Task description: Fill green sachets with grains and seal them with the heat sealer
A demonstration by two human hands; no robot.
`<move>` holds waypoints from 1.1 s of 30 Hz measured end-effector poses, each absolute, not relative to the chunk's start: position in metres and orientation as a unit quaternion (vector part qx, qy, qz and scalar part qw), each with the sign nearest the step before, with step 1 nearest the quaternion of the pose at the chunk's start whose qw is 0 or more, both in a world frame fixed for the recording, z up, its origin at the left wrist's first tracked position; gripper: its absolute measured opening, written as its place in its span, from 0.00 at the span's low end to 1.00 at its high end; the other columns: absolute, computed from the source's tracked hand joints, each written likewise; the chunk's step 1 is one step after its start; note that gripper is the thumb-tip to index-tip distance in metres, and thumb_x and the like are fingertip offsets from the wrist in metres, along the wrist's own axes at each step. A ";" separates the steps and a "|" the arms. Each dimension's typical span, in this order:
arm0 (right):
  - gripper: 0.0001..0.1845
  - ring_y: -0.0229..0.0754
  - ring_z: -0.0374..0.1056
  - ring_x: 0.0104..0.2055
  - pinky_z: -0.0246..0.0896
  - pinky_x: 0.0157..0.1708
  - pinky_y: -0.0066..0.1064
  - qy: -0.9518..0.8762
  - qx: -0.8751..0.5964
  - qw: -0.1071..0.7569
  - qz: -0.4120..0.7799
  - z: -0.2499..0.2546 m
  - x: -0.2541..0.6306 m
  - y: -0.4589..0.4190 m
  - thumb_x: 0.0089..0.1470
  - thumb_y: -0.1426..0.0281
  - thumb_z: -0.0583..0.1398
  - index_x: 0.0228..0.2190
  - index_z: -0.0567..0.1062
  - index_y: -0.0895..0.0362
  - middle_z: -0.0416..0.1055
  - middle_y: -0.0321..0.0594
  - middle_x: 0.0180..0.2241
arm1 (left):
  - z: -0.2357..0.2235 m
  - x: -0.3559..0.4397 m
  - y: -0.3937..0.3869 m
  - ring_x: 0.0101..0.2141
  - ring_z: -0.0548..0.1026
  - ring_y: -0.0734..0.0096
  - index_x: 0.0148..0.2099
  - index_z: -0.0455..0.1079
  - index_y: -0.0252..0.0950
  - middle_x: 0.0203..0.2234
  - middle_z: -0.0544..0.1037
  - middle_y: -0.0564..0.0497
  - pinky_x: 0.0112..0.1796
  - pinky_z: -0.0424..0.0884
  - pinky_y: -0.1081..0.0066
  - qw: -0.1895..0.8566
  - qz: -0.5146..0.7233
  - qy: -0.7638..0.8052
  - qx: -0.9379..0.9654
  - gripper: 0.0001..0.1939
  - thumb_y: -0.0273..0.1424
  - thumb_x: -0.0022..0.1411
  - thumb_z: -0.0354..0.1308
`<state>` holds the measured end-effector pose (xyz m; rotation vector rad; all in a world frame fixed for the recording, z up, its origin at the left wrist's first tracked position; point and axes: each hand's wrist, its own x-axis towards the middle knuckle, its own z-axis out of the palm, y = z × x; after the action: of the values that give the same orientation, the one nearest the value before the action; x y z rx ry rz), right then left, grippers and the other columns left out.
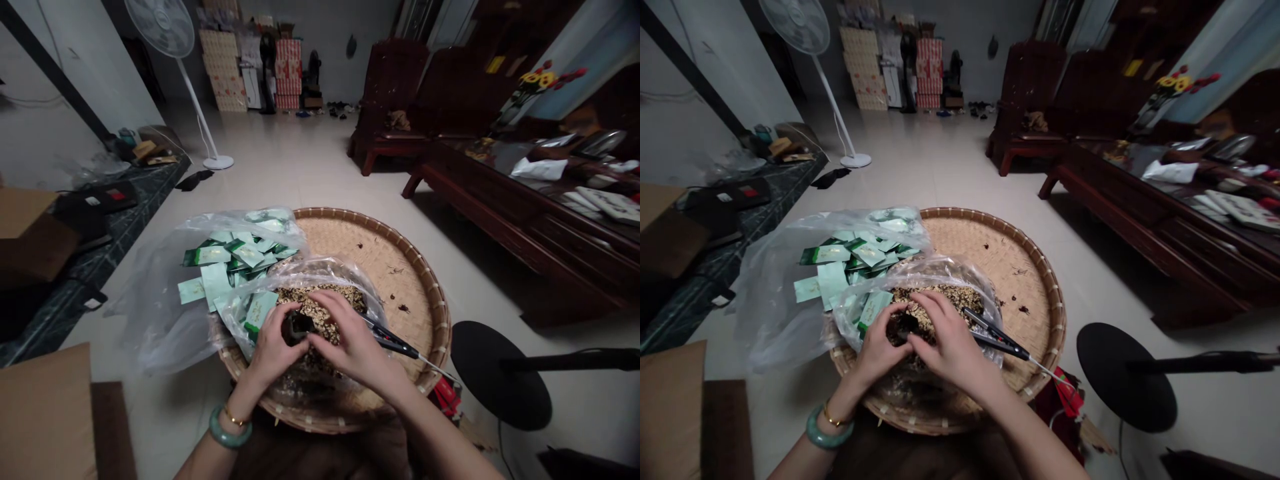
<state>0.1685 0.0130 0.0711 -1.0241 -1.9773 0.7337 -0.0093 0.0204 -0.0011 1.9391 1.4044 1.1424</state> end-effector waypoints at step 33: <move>0.37 0.56 0.58 0.53 0.62 0.48 0.46 -0.842 -0.489 0.115 0.196 0.022 0.156 0.033 0.39 0.73 0.70 0.52 0.66 0.56 0.61 0.51 0.53 | 0.009 -0.039 0.031 0.45 0.73 0.62 0.51 0.64 0.37 0.43 0.75 0.46 0.50 0.68 0.59 0.265 0.455 0.541 0.656 0.20 0.30 0.54 0.60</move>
<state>0.1559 0.0326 0.0223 -1.4330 -2.4679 0.5735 -0.0393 0.0311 0.0086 1.7721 1.4616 1.2283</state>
